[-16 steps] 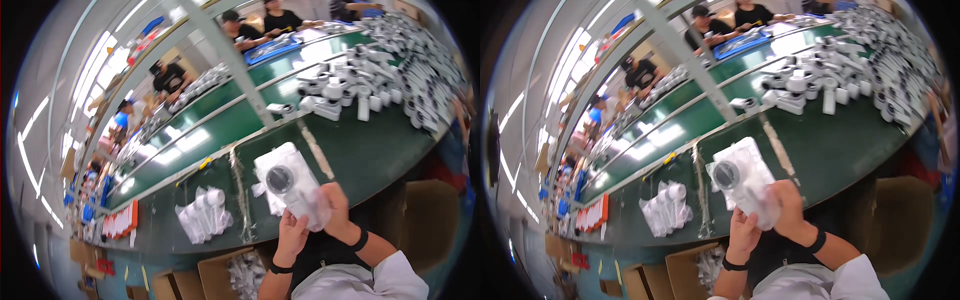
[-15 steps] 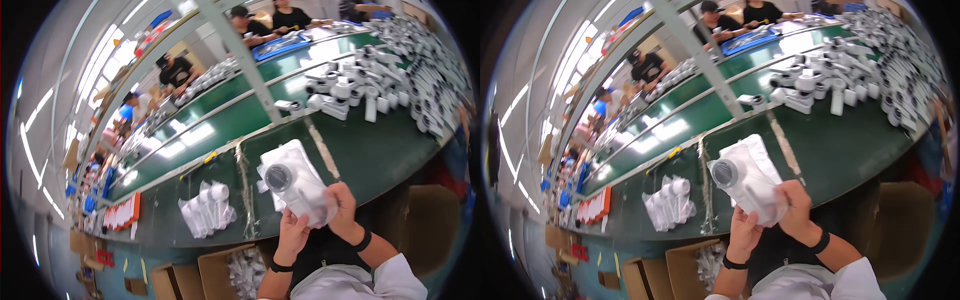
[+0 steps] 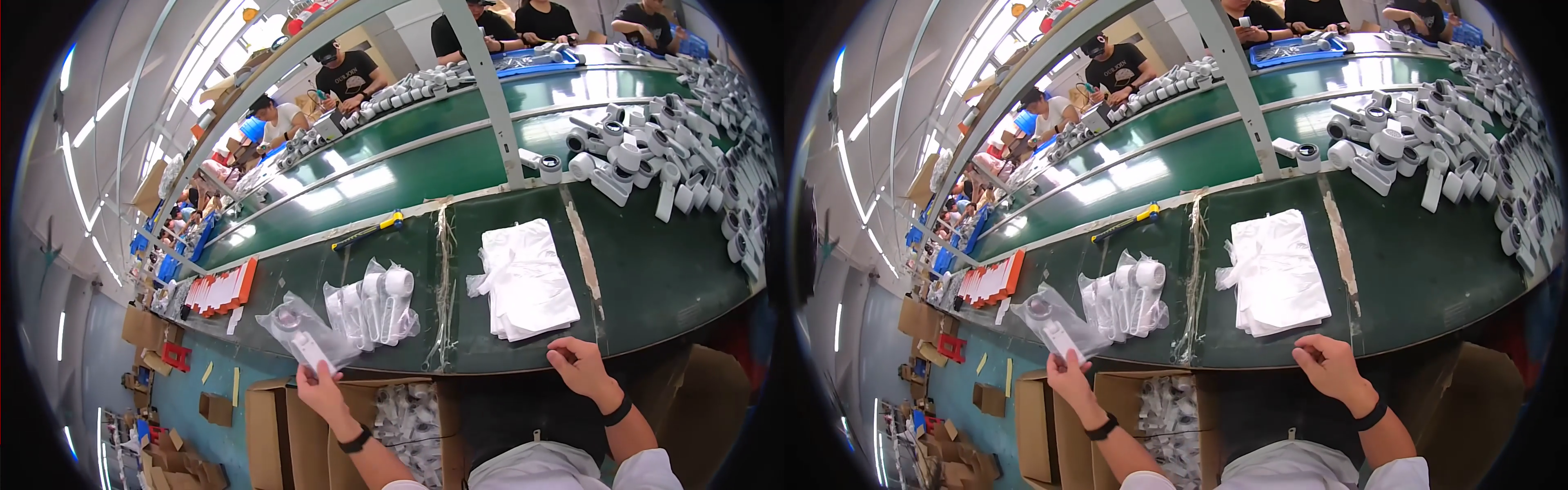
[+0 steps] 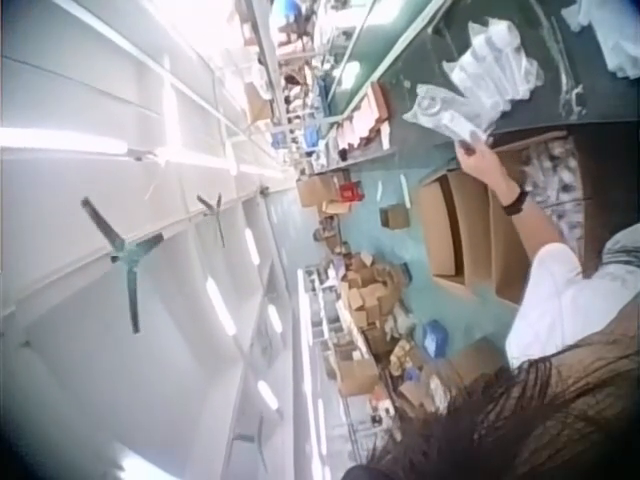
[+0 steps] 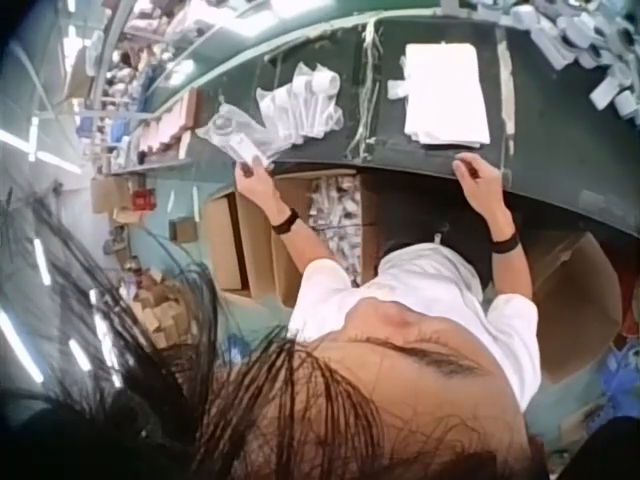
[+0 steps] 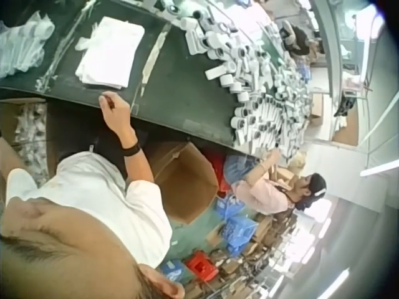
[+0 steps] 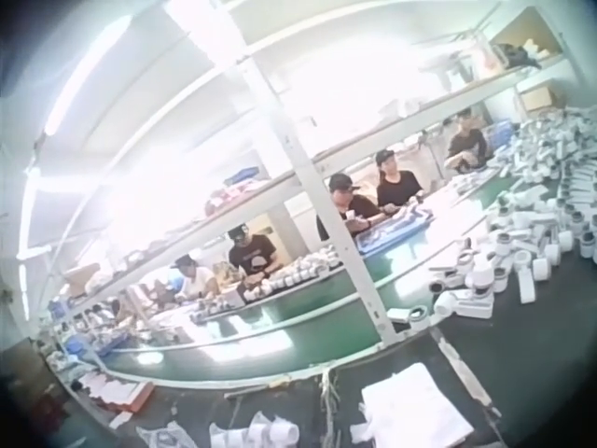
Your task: The person packages handheld fans by sliding each one into a plastic bag and placing it into a cardboard box.
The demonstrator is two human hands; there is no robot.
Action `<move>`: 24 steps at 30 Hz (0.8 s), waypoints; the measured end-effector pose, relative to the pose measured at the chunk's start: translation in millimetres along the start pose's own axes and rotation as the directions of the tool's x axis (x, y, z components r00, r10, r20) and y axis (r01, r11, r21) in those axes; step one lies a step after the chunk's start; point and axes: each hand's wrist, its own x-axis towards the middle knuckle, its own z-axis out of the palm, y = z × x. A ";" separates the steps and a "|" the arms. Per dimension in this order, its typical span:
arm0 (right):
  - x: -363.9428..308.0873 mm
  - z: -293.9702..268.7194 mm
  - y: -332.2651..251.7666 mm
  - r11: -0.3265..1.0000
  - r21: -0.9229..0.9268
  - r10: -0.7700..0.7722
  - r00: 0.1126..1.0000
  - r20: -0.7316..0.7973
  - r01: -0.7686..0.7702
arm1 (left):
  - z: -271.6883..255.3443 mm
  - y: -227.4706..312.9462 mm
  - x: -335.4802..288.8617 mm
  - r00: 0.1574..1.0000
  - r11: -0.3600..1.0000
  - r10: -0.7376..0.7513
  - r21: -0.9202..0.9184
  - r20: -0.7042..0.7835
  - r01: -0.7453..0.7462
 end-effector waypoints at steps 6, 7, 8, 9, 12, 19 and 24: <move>1.3 5.1 4.7 0.999 -0.035 -0.001 0.996 -0.090 -0.002 | -8.6 -121.1 86.5 0.972 0.840 0.233 0.498 0.028 -0.216; 1.0 3.0 5.4 0.999 -0.038 0.009 0.995 -0.102 -0.013 | 6.2 -114.8 81.2 0.969 0.812 0.232 0.532 0.083 -0.240; 1.0 1.7 6.7 0.999 -0.039 0.018 0.993 -0.113 -0.023 | 17.9 -107.5 75.8 0.969 0.814 0.229 0.528 0.092 -0.243; 0.8 0.5 7.5 0.999 -0.041 0.020 0.993 -0.118 -0.025 | 26.5 -88.3 67.1 0.989 0.876 0.087 0.464 0.119 -0.132; -0.1 -1.2 9.6 0.997 -0.079 -0.027 0.992 -0.123 0.018 | 24.3 -92.3 79.3 0.973 0.850 -0.049 0.520 0.226 -0.078; 2.8 6.1 12.6 0.987 -0.146 -0.089 0.987 -0.134 0.069 | 82.5 -4.7 22.5 0.815 0.440 0.318 0.686 0.484 -0.579; 1.8 5.8 13.7 0.971 -0.206 -0.154 0.977 -0.144 0.122 | 108.1 4.8 18.7 0.835 0.354 -0.098 0.803 0.541 -0.479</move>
